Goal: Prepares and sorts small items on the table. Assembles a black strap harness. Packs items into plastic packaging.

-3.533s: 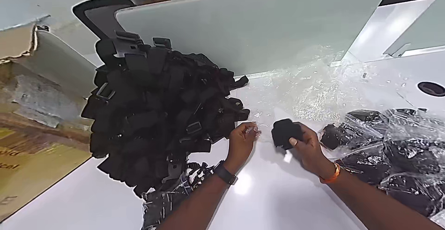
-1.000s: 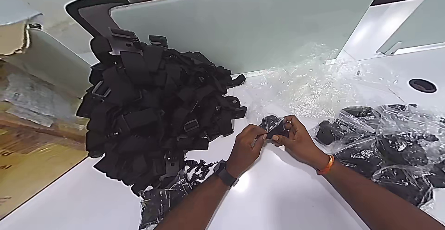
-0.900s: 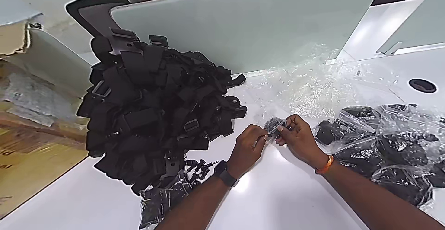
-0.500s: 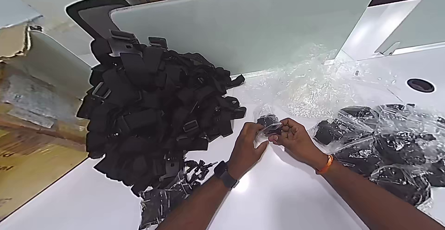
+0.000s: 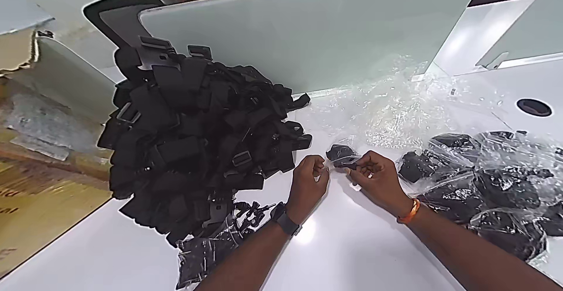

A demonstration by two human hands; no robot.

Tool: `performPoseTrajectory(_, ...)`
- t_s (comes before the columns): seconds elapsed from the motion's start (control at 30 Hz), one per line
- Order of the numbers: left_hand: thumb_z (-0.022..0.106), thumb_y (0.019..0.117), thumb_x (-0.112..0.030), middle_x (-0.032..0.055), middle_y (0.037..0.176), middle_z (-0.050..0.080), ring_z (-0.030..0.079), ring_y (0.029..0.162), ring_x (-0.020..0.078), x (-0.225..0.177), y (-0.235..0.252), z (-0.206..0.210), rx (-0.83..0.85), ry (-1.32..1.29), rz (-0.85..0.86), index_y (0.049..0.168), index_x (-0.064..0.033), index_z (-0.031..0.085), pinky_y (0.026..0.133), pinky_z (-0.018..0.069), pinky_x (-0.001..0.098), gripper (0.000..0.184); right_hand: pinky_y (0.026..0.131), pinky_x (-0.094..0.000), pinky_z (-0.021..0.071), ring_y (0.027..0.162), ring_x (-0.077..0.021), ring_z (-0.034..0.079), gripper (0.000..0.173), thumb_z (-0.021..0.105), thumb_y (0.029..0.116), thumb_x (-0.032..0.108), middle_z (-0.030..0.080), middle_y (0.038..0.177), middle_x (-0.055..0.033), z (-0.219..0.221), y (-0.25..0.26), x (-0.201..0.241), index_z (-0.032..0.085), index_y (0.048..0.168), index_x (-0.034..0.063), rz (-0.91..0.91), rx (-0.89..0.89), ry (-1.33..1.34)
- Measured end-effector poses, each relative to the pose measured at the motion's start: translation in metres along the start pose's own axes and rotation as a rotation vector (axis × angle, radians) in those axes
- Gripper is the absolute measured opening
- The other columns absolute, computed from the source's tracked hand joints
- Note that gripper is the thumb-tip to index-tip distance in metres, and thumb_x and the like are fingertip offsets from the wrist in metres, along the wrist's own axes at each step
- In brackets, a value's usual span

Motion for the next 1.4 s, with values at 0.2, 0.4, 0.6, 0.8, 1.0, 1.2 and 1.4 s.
performPoseTrajectory(0.2, 0.067, 0.0920, -0.006, 0.0111, 0.092, 0.070, 0.069, 0.081, 0.0127, -0.013, -0.005, 0.006, 0.159, -0.135, 0.152, 0.109, 0.0054, 0.066, 0.077, 0.0604, 0.0269, 0.021, 0.048, -0.0152, 0.0400, 0.053, 0.0011, 0.047, 0.020, 0.079, 0.0835, 0.018, 0.054, 0.065, 0.0075, 0.004, -0.004, 0.004, 0.061, 0.086, 0.0089, 0.010, -0.064, -0.147)
performPoseTrajectory(0.4, 0.067, 0.0934, -0.006, 0.0123, 0.095, 0.070, 0.070, 0.084, 0.0133, -0.017, -0.007, 0.008, 0.183, -0.210, 0.233, 0.104, 0.0050, 0.067, 0.080, 0.0605, 0.0274, 0.016, 0.057, -0.0141, 0.0430, 0.065, 0.0009, 0.051, 0.024, 0.079, 0.0887, 0.025, 0.060, 0.079, 0.0029, 0.004, -0.003, 0.002, 0.070, 0.098, 0.0048, -0.050, 0.106, -0.183)
performPoseTrajectory(0.6, 0.067, 0.0923, -0.004, 0.0120, 0.095, 0.071, 0.070, 0.084, 0.0135, -0.011, -0.003, 0.006, 0.173, -0.256, 0.249, 0.101, 0.0045, 0.069, 0.080, 0.0606, 0.0282, 0.013, 0.062, -0.0199, 0.0471, 0.070, -0.0056, 0.054, 0.023, 0.071, 0.0954, 0.033, 0.060, 0.083, -0.0024, 0.006, -0.006, 0.004, 0.075, 0.095, 0.0102, -0.150, 0.127, -0.425)
performPoseTrajectory(0.8, 0.066, 0.0903, 0.001, 0.0139, 0.096, 0.070, 0.069, 0.090, 0.0143, -0.016, -0.006, 0.009, 0.341, -0.376, 0.382, 0.093, 0.0043, 0.071, 0.084, 0.0590, 0.0277, 0.007, 0.090, -0.0440, 0.0531, 0.114, -0.0301, 0.058, 0.072, 0.088, 0.0735, 0.036, 0.055, 0.129, -0.0199, -0.003, -0.002, 0.014, 0.052, 0.127, 0.0027, -0.086, -0.114, -0.554)
performPoseTrajectory(1.0, 0.073, 0.0865, -0.009, 0.0136, 0.116, 0.067, 0.064, 0.112, 0.0203, -0.010, -0.001, 0.004, 0.294, -0.148, 0.273, 0.113, -0.0017, 0.069, 0.098, 0.0546, 0.0339, 0.028, 0.083, -0.0293, 0.0589, 0.091, -0.0120, 0.068, 0.026, 0.071, 0.0878, 0.016, 0.069, 0.102, -0.0081, -0.005, 0.004, -0.002, 0.066, 0.110, 0.0028, -0.032, 0.036, -0.445)
performPoseTrajectory(1.2, 0.063, 0.0855, -0.001, 0.0101, 0.129, 0.061, 0.056, 0.122, 0.0238, -0.008, 0.002, 0.002, 0.239, 0.102, 0.204, 0.122, -0.0156, 0.072, 0.105, 0.0485, 0.0394, 0.041, 0.065, -0.0237, 0.0583, 0.073, -0.0079, 0.066, 0.021, 0.069, 0.0906, 0.012, 0.069, 0.099, -0.0050, -0.005, 0.008, -0.007, 0.061, 0.108, 0.0032, 0.100, 0.051, -0.122)
performPoseTrajectory(1.4, 0.065, 0.0982, -0.015, 0.0138, 0.130, 0.067, 0.054, 0.134, 0.0281, -0.011, 0.004, -0.008, 0.096, -0.149, 0.340, 0.100, -0.0054, 0.076, 0.114, 0.0436, 0.0457, 0.014, 0.066, -0.0273, 0.0594, 0.076, -0.0113, 0.067, 0.028, 0.069, 0.0925, 0.006, 0.068, 0.106, -0.0060, -0.005, 0.008, 0.011, 0.058, 0.118, 0.0029, 0.066, 0.217, 0.355)
Point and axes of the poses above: each hand's wrist, its own y-axis towards the middle knuckle, its own z-axis out of the palm, x = y × z, the point moved 4 cm from there along y, towards the middle knuckle
